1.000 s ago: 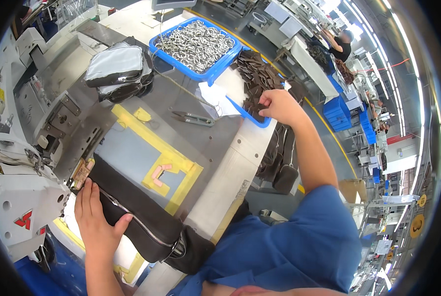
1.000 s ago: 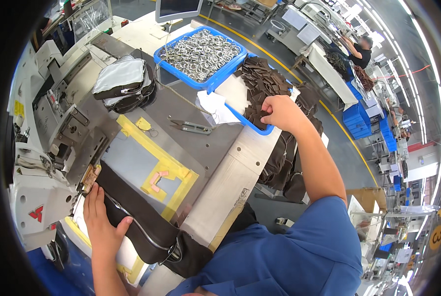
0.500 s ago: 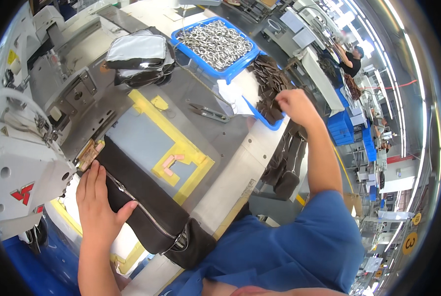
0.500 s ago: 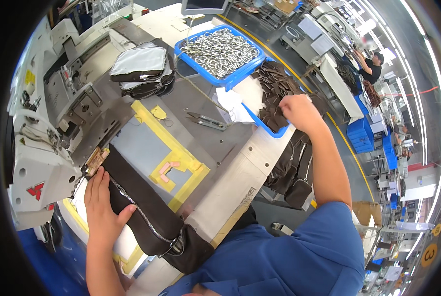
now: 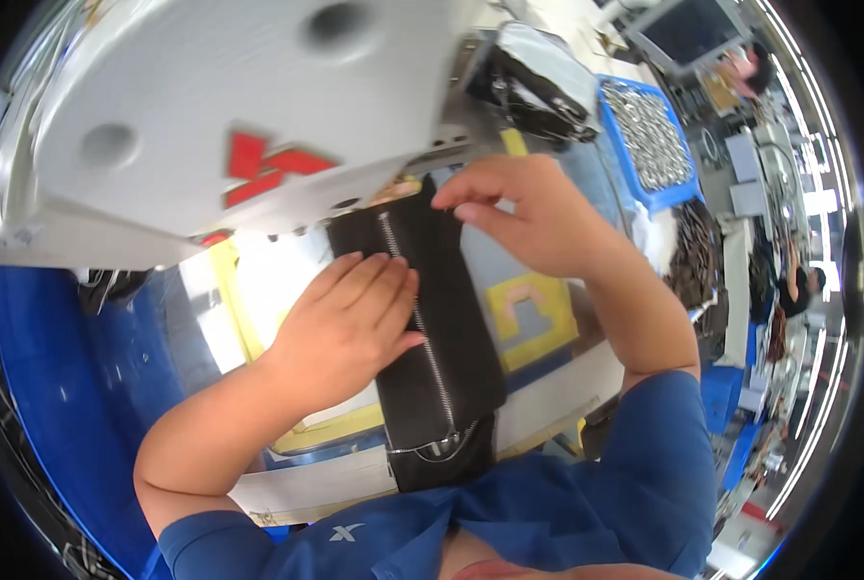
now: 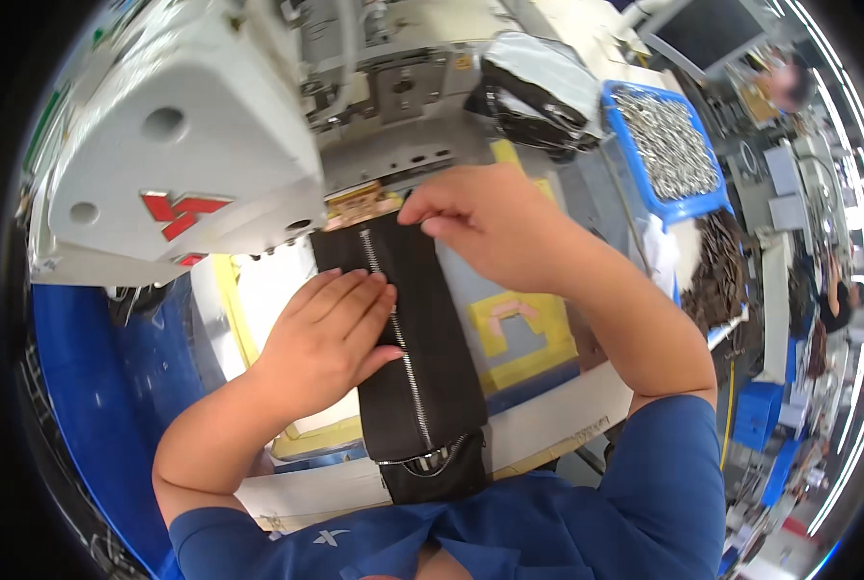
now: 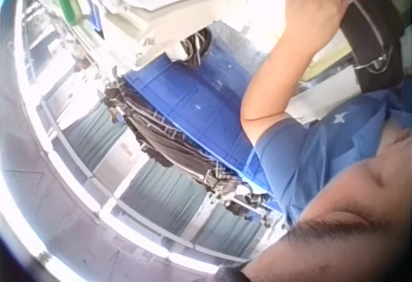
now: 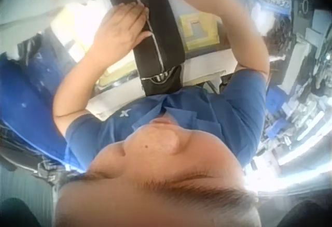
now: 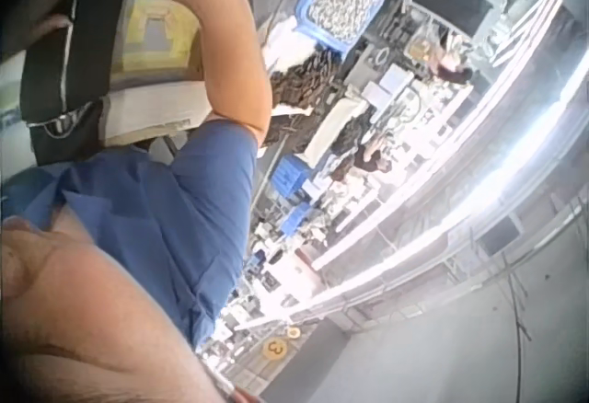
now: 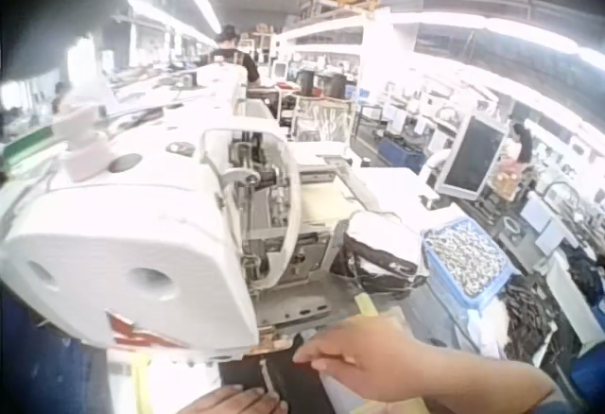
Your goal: The person sews zippers onto small fabric pouches using an industrial sewing machine. They repeatedly align the zipper, stitch along its length, trim threads, and flip the pouch to sew the opposite side. The finished pouches are placed into a blue bin.
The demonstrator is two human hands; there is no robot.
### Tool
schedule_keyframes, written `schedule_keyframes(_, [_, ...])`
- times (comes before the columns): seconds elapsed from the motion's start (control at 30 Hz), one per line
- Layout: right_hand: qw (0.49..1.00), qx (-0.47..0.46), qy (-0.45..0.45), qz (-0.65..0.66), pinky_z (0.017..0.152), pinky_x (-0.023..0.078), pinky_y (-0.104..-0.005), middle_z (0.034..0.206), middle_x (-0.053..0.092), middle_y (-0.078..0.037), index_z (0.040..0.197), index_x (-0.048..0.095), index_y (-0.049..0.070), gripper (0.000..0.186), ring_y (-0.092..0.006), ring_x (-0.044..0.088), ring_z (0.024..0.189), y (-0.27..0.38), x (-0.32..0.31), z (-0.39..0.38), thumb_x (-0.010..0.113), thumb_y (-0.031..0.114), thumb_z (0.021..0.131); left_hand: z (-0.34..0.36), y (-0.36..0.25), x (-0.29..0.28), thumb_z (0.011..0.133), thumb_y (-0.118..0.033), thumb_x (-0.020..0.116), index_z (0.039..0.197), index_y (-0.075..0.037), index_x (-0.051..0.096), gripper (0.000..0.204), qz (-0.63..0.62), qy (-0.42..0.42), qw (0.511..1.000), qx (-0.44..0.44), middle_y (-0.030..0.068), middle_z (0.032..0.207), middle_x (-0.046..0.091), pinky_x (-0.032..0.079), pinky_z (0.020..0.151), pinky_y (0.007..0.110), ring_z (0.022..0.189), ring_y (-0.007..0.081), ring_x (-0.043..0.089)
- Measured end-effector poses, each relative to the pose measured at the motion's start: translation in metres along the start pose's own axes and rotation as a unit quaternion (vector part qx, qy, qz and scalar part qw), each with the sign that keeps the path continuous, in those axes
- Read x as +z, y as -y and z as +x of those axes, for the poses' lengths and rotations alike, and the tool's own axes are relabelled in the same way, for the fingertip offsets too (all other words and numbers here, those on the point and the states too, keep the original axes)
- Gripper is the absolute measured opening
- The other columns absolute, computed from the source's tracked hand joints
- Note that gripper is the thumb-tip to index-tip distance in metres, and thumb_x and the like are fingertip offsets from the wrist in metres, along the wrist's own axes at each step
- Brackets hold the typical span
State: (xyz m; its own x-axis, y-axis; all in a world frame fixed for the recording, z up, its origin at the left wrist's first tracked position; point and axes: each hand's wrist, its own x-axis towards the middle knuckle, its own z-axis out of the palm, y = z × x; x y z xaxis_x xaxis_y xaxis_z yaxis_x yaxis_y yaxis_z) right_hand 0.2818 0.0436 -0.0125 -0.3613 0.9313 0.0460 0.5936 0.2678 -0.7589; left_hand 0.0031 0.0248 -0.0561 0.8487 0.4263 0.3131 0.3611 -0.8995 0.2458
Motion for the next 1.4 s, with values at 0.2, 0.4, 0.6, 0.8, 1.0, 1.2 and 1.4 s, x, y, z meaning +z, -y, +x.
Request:
schedule_keyframes(0.2, [0.997,-0.031,0.014,-0.068,0.081,0.058,-0.0438,0.109,0.074,-0.015,0.112,0.075,0.003,0.022,-0.0367,0.072,0.092,-0.002,0.035,0.026,0.075,0.007,0.091,-0.003,0.001,0.001,0.084,-0.035,0.081,0.128,0.002,0.071,0.059,-0.014,-0.010,1.000,-0.006,0.0167,0.130,0.071,0.051,0.111,0.046,0.122,0.0313,0.067])
schedule_keyframes(0.4, [0.986,-0.122,0.045,-0.100,0.084,0.060,-0.0419,0.114,0.076,-0.011,0.108,0.077,0.004,0.022,-0.0326,0.073,0.097,-0.013,0.032,0.015,0.080,0.011,0.087,-0.004,0.003,0.003,0.085,-0.036,0.080,0.128,0.001,0.072,0.057,-0.010,-0.015,1.000,-0.012,0.0157,0.128,0.072,0.052,0.109,0.044,0.120,0.0298,0.067])
schedule_keyframes(0.6, [0.975,-0.171,0.014,-0.139,0.083,0.061,-0.0405,0.116,0.078,-0.011,0.106,0.078,0.004,0.021,-0.0314,0.075,0.096,-0.011,0.041,0.018,0.081,0.012,0.086,-0.004,0.003,0.003,0.087,-0.037,0.079,0.127,0.001,0.072,0.056,-0.008,-0.017,1.000,-0.010,0.0154,0.128,0.072,0.052,0.109,0.044,0.120,0.0295,0.067])
schedule_keyframes(0.8, [0.965,-0.203,0.012,-0.165,0.092,0.060,-0.0410,0.123,0.075,-0.010,0.108,0.076,0.005,0.021,-0.0304,0.072,0.104,-0.012,0.046,0.022,0.078,0.013,0.089,-0.004,0.004,0.002,0.088,-0.037,0.078,0.127,0.001,0.071,0.055,-0.005,-0.014,1.000,-0.008,0.0159,0.129,0.071,0.052,0.109,0.044,0.121,0.0299,0.067])
schedule_keyframes(1.0, [0.961,-0.204,0.025,-0.184,0.095,0.059,-0.0403,0.126,0.074,-0.009,0.110,0.075,0.005,0.023,-0.0299,0.071,0.108,-0.010,0.045,0.023,0.078,0.014,0.088,-0.005,0.004,0.003,0.088,-0.037,0.079,0.128,0.001,0.071,0.055,-0.017,-0.017,1.000,-0.011,0.0167,0.130,0.070,0.052,0.110,0.044,0.122,0.0305,0.066])
schedule_keyframes(1.2, [0.952,-0.229,0.037,-0.201,0.097,0.058,-0.0411,0.127,0.074,-0.009,0.110,0.075,0.005,0.024,-0.0283,0.071,0.110,-0.011,0.044,0.026,0.077,0.014,0.087,-0.006,0.005,0.006,0.087,-0.037,0.080,0.129,0.003,0.070,0.059,-0.030,-0.024,0.999,-0.011,0.0181,0.131,0.069,0.053,0.110,0.045,0.123,0.0324,0.065])
schedule_keyframes(1.4, [0.951,-0.226,0.022,-0.209,0.095,0.058,-0.0399,0.122,0.076,-0.005,0.108,0.075,0.006,0.025,-0.0250,0.072,0.106,-0.015,0.047,0.024,0.079,0.014,0.084,-0.004,0.012,0.001,0.083,-0.043,0.083,0.132,0.004,0.067,0.070,-0.036,-0.029,0.996,-0.077,0.0203,0.136,0.067,0.053,0.110,0.046,0.125,0.0367,0.064])
